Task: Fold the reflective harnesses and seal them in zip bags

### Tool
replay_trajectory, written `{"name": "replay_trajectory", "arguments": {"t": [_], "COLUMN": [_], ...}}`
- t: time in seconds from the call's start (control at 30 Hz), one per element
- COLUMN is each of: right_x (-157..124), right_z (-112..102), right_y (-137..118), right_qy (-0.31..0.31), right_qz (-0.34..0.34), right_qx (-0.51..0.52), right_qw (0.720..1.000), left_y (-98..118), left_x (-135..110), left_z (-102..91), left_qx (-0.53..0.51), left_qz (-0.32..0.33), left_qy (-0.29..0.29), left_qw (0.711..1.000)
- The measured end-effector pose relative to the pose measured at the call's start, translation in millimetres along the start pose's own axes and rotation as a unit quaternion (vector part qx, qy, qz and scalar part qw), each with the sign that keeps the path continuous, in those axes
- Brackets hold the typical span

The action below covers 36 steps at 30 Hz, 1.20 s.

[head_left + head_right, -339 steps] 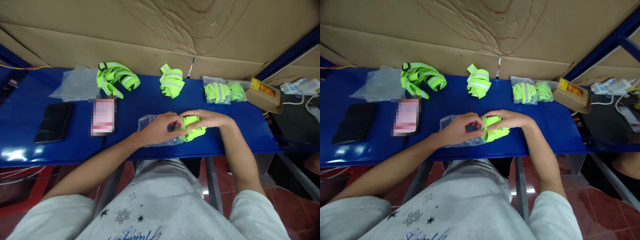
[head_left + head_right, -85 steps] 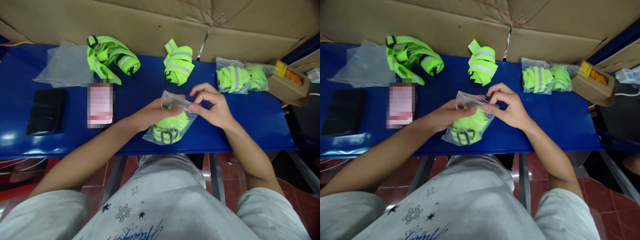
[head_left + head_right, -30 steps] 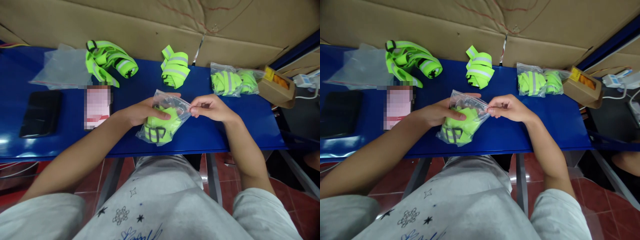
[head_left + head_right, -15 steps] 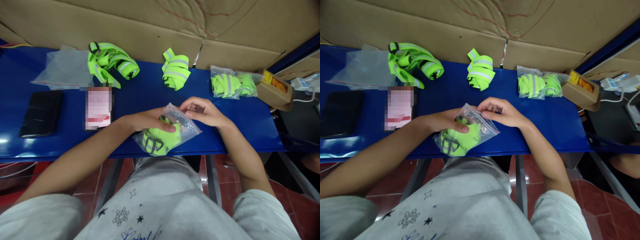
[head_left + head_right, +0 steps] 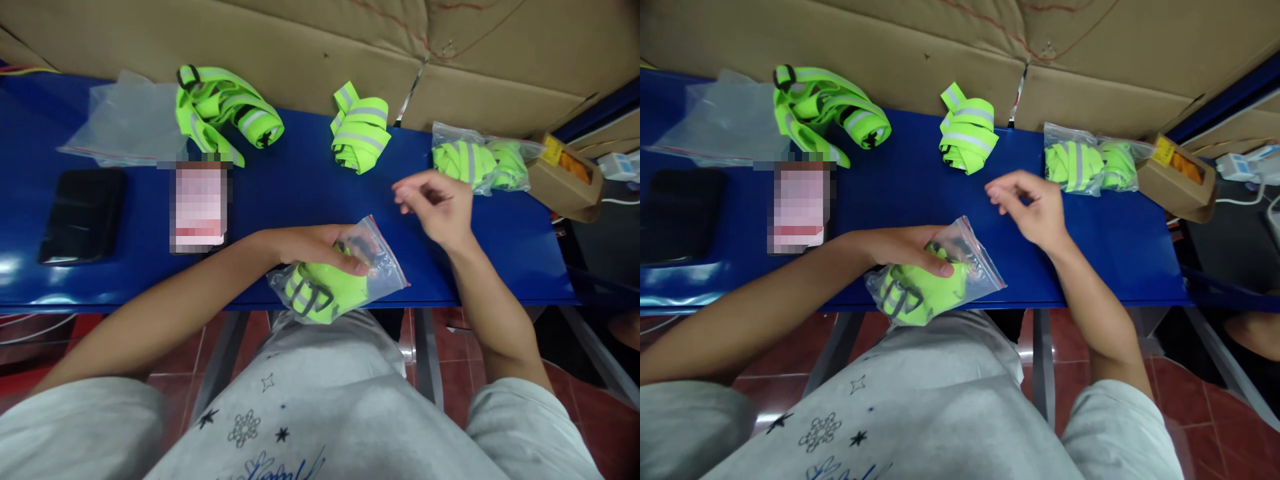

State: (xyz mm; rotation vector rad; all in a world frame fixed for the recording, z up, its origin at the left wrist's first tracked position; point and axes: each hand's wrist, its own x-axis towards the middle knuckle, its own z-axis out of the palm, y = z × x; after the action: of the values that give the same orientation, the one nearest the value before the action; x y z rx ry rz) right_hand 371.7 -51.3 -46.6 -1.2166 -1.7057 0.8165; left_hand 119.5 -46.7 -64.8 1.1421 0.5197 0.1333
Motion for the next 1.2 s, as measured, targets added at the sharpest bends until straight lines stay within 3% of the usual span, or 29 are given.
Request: {"name": "replay_trajectory", "arguments": {"t": [0.07,0.23,0.3,0.4,0.53,0.67,0.8,0.93,1.2], "right_x": [2,-1,-2,-1,4,6,7,9,6], "right_z": [-5,1,4,4,1,-2,-8,-11,-5], "right_y": [-1,-9,-9,-5,0,-2,-2,3,3], "right_qy": [0.012,-0.23,-0.26,-0.245,-0.237,-0.206,-0.183,-0.147,-0.104], "right_qz": [0.022,0.049,0.069,0.126,0.188,0.203,0.218,0.197,0.143], "right_qx": [0.02,0.083,0.076,0.096,0.145,0.135,0.142,0.144,0.119], "right_qw": [0.999,0.968,0.96,0.956,0.942,0.947,0.948,0.959,0.977], "left_y": [-1,-1,-1,-1,2,5,7,6,0], "left_x": [1,9,10,8,4,5,7,8,10], "left_z": [1.4,4.1,2.3,-1.3,-4.1,-4.6,-4.2,-4.8,-7.1], "left_qx": [0.012,0.039,0.044,0.029,-0.035,-0.099,-0.138,-0.122,-0.095], "left_qz": [0.036,0.093,0.084,0.092,0.118,0.12,0.15,0.182,0.204], "left_qy": [0.027,0.212,0.258,0.279,0.241,0.237,0.275,0.328,0.341], "left_qw": [0.999,0.972,0.962,0.956,0.963,0.959,0.939,0.919,0.913]}}
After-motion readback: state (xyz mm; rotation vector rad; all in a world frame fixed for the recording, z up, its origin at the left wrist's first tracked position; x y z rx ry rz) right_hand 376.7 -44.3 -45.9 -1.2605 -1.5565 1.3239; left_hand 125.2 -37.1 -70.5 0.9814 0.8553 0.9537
